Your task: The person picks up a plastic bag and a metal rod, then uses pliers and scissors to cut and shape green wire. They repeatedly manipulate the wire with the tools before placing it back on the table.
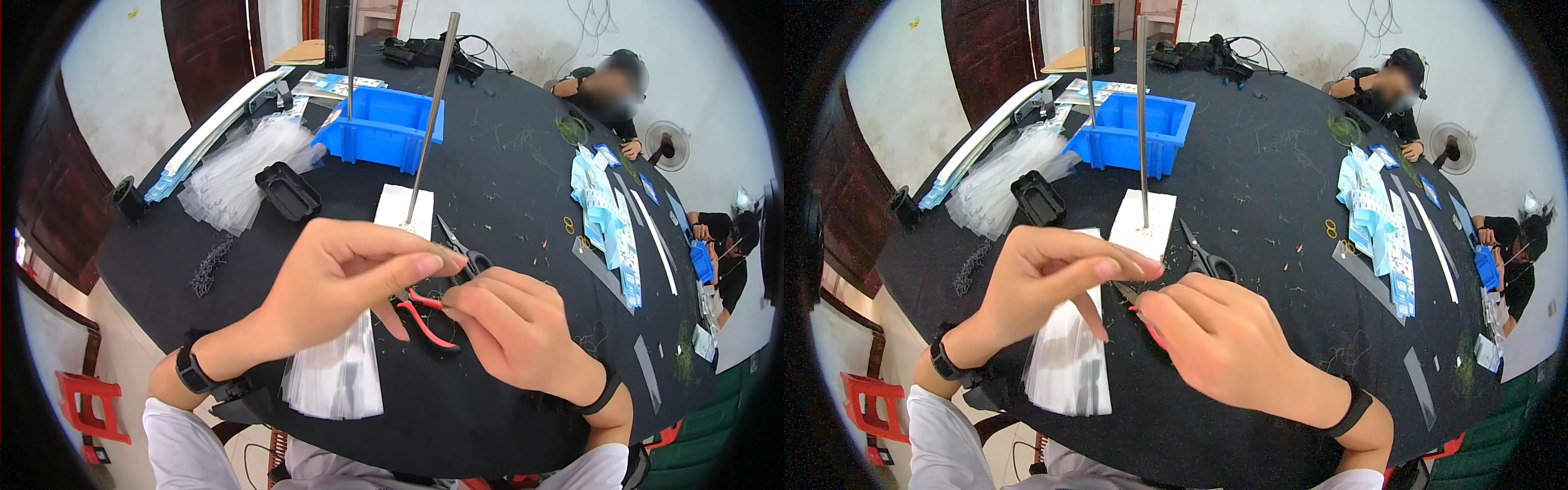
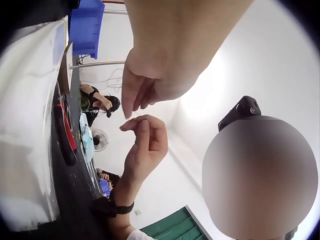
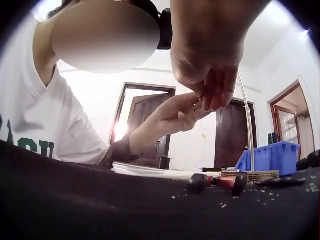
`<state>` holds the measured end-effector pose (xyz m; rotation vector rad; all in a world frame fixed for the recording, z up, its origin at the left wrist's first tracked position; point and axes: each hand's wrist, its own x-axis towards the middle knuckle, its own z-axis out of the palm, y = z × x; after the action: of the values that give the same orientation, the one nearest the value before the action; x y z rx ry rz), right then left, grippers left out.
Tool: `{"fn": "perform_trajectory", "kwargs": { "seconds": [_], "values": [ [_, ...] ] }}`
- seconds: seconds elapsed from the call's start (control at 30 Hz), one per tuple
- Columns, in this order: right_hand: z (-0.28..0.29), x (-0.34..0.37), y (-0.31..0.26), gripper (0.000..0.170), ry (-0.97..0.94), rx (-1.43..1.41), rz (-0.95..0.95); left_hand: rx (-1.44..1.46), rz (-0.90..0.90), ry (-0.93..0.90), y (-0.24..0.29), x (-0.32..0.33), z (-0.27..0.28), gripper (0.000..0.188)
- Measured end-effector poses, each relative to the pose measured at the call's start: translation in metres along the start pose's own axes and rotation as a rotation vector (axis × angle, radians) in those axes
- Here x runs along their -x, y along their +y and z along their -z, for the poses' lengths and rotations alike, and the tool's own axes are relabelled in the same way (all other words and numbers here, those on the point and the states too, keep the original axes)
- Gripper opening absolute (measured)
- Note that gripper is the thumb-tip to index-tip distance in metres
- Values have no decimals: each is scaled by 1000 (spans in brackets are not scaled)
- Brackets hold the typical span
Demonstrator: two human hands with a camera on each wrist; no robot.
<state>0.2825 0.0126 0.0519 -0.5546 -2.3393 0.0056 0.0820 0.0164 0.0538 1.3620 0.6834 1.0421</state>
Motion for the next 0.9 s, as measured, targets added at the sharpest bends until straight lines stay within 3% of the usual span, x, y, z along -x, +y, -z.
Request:
{"fn": "perform_trajectory", "kwargs": {
  "seconds": [0.17, 0.3, 0.4, 0.6, 0.7, 0.8, 0.9],
  "values": [
    [12, -4, 3, 22, -19, 109, 37, -384, -3, -119, 0, 2, 3, 16],
    [10, -1, 15, 22, -84, 81, 59, -344, -76, -166, -19, -4, 9, 15],
    [5, 2, 20, 22, -144, 47, 24, -185, 233, -150, -13, -6, 9, 14],
    [-3, 3, 27, 24, -98, 47, 56, 4, 463, -118, -25, -7, 12, 14],
    [-6, 8, 31, 25, -123, 24, -91, 35, 457, -57, -29, -4, 11, 15],
    [-7, 11, 21, 29, -338, -8, -368, 29, 391, 78, -40, -1, 13, 15],
    [-15, 11, 16, 33, -495, 19, -271, 31, 287, 126, -47, -2, 15, 16]
  ]
}}
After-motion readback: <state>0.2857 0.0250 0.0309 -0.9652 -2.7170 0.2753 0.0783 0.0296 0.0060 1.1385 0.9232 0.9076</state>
